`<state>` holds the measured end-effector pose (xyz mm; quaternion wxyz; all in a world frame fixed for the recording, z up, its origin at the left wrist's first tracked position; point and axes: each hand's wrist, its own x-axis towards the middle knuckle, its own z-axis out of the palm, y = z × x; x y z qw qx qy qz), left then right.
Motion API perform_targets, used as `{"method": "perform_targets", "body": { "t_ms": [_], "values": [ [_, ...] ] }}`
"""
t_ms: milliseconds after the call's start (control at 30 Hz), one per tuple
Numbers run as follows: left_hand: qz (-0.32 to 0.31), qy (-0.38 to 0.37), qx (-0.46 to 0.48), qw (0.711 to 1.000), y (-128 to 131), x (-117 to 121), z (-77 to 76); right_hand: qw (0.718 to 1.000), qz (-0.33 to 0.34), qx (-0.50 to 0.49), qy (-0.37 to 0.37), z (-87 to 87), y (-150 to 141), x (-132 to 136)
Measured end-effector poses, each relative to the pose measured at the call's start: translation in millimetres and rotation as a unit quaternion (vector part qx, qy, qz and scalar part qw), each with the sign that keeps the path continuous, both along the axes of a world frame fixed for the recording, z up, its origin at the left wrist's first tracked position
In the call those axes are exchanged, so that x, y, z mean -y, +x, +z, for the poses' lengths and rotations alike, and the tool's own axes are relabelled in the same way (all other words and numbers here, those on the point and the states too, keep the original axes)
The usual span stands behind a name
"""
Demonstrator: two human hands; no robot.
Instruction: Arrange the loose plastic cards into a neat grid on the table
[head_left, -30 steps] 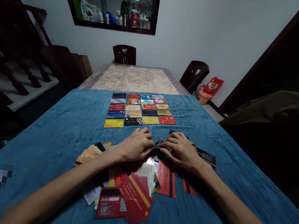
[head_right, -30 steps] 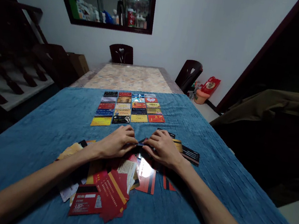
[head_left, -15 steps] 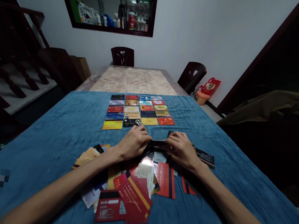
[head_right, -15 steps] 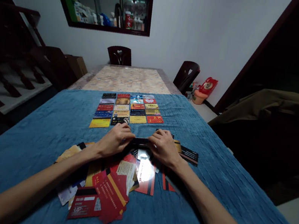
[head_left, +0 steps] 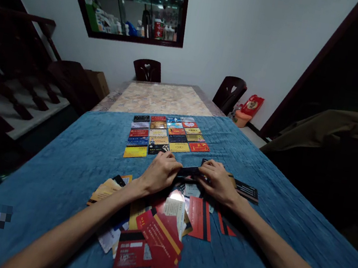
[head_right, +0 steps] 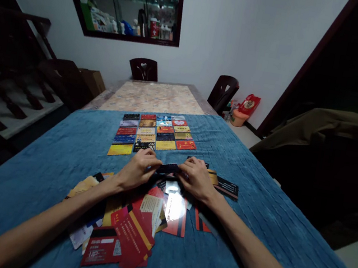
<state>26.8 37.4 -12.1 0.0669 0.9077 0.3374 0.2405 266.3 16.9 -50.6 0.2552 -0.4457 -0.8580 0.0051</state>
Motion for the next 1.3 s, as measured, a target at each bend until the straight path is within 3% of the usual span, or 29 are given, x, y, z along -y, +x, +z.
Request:
{"method": "perform_targets", "body": {
  "t_ms": [333,567,700,867,1000,1300],
  "values": [
    [0.028,-0.043,0.153,0.987,6,1,-10.9,0.992,0.019,-0.119,-0.019,-1.7,-8,0],
    [0.039,-0.052,0.171,0.983,7,-2,-12.3,0.979,0.041,-0.201,-0.013,3.3,-12,3],
    [0.044,-0.055,0.157,0.985,7,-2,-11.5,0.974,0.018,-0.227,-0.004,-0.5,-13,2],
    [0.051,-0.055,0.150,0.986,4,-2,-9.5,0.977,-0.018,-0.211,0.008,-3.1,-14,1],
    [0.049,-0.036,0.165,0.984,1,-6,-8.5,0.977,-0.043,-0.199,0.064,-2.2,-15,0],
    [0.037,-0.016,0.178,0.983,-1,-6,-8.7,0.985,-0.032,-0.099,0.135,2.3,-15,-2]
  ]
}}
